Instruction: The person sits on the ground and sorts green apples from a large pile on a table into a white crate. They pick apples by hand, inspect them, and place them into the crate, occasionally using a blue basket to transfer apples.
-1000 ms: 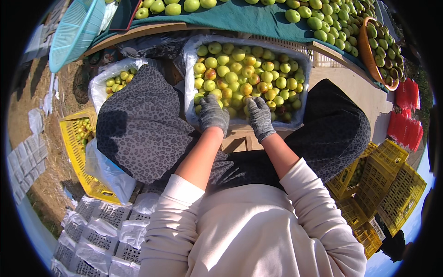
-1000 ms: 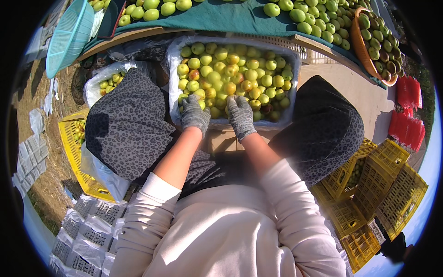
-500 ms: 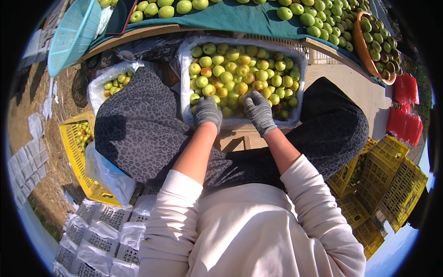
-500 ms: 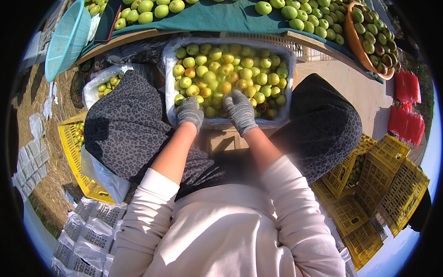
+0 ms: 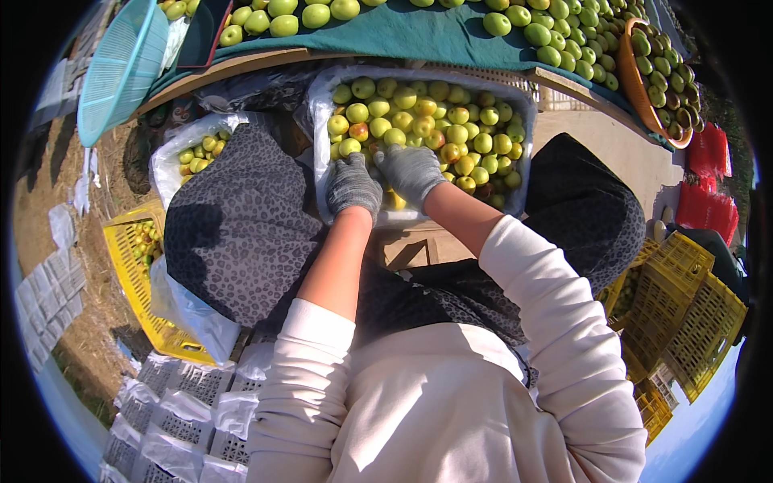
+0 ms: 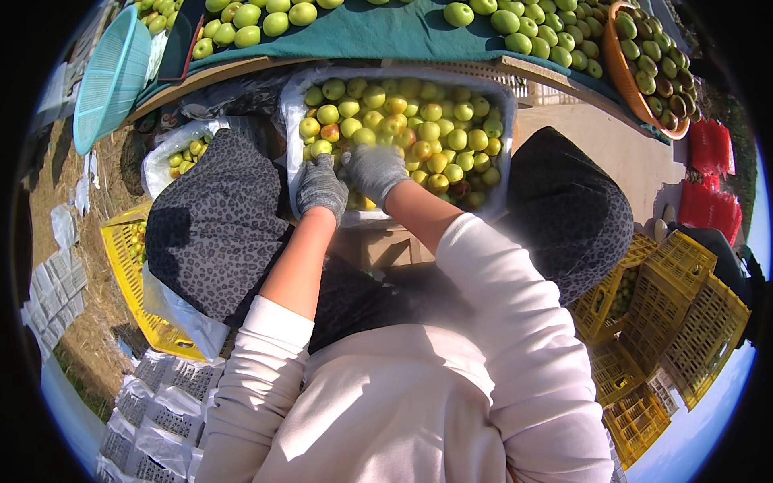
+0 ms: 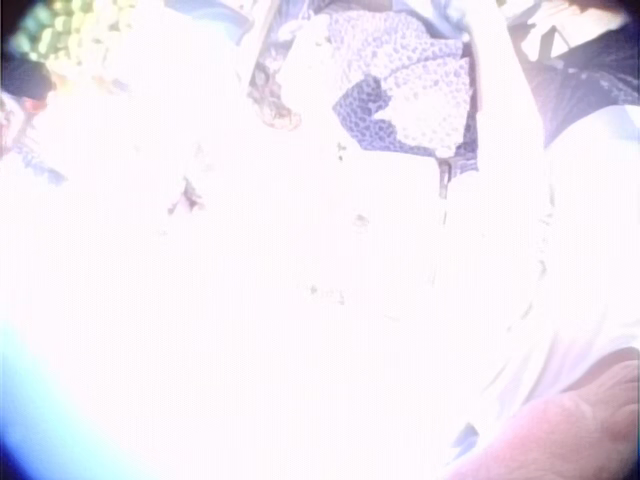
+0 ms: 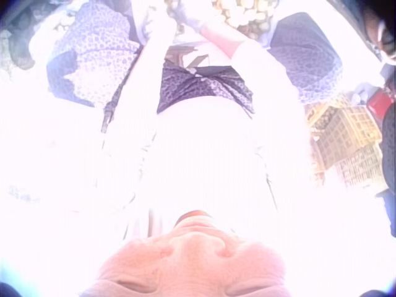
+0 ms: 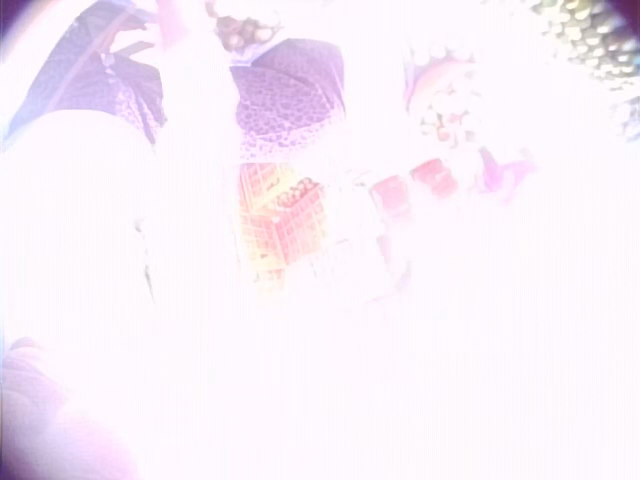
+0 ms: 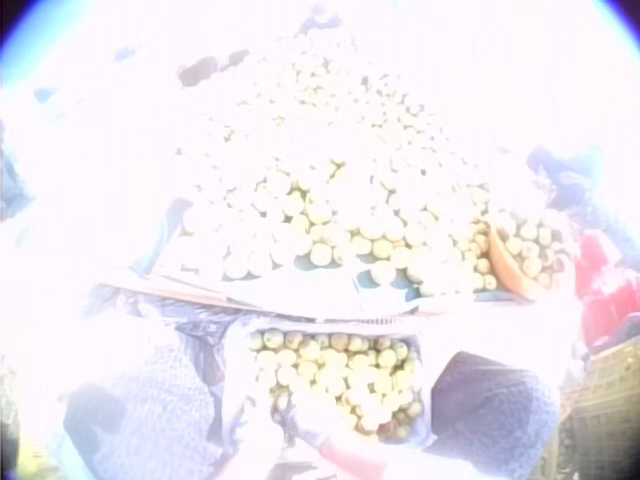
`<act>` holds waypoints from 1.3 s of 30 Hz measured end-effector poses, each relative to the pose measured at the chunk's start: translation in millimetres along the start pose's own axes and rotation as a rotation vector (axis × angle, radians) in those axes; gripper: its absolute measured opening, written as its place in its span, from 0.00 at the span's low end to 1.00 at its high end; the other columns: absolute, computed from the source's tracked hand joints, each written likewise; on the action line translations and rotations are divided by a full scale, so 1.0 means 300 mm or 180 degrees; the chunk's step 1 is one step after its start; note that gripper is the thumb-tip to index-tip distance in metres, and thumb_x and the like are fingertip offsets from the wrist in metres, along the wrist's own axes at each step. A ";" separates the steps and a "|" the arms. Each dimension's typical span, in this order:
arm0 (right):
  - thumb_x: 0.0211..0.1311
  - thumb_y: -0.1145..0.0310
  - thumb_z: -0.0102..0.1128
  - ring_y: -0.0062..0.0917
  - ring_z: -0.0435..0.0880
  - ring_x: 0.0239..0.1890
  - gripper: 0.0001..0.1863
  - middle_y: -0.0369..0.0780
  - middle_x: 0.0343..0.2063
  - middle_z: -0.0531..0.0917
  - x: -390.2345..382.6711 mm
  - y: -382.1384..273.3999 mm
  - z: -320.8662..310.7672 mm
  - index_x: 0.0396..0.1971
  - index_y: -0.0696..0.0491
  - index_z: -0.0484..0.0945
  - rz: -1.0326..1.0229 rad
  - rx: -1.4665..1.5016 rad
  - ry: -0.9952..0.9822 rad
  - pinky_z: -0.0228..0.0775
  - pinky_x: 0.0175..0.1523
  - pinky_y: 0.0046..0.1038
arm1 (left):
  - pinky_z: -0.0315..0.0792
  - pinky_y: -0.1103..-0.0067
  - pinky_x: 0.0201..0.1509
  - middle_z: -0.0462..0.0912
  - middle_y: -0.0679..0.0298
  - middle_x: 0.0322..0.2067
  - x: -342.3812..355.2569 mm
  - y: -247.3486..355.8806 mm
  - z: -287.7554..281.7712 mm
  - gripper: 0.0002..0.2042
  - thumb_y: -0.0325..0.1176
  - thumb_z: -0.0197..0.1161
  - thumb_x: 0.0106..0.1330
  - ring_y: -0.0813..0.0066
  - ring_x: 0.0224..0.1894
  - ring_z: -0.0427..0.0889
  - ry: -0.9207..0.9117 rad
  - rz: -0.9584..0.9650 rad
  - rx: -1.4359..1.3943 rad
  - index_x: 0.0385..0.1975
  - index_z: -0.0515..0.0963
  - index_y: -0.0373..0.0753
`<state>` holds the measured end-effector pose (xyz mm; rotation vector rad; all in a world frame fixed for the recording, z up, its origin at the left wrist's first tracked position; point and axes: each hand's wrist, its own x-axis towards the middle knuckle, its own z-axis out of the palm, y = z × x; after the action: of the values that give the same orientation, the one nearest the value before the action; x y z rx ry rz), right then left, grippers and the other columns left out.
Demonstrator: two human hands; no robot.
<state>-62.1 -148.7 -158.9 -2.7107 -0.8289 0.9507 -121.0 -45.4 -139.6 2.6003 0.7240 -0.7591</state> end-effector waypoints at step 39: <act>0.65 0.41 0.49 0.29 0.81 0.46 0.33 0.43 0.44 0.80 -0.219 0.140 -0.129 0.51 0.59 0.73 0.0233 0.7150 -0.0908 0.78 0.49 0.32 | 0.49 0.88 0.10 0.76 0.66 0.20 -0.004 -0.116 -0.542 0.06 0.36 0.60 0.66 0.89 0.09 0.59 0.0345 0.0624 -0.4840 0.36 0.76 0.43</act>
<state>-61.9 -218.2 -106.7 -0.6158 0.3968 1.0456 -75.8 54.7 -14.7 1.2566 0.6392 0.0932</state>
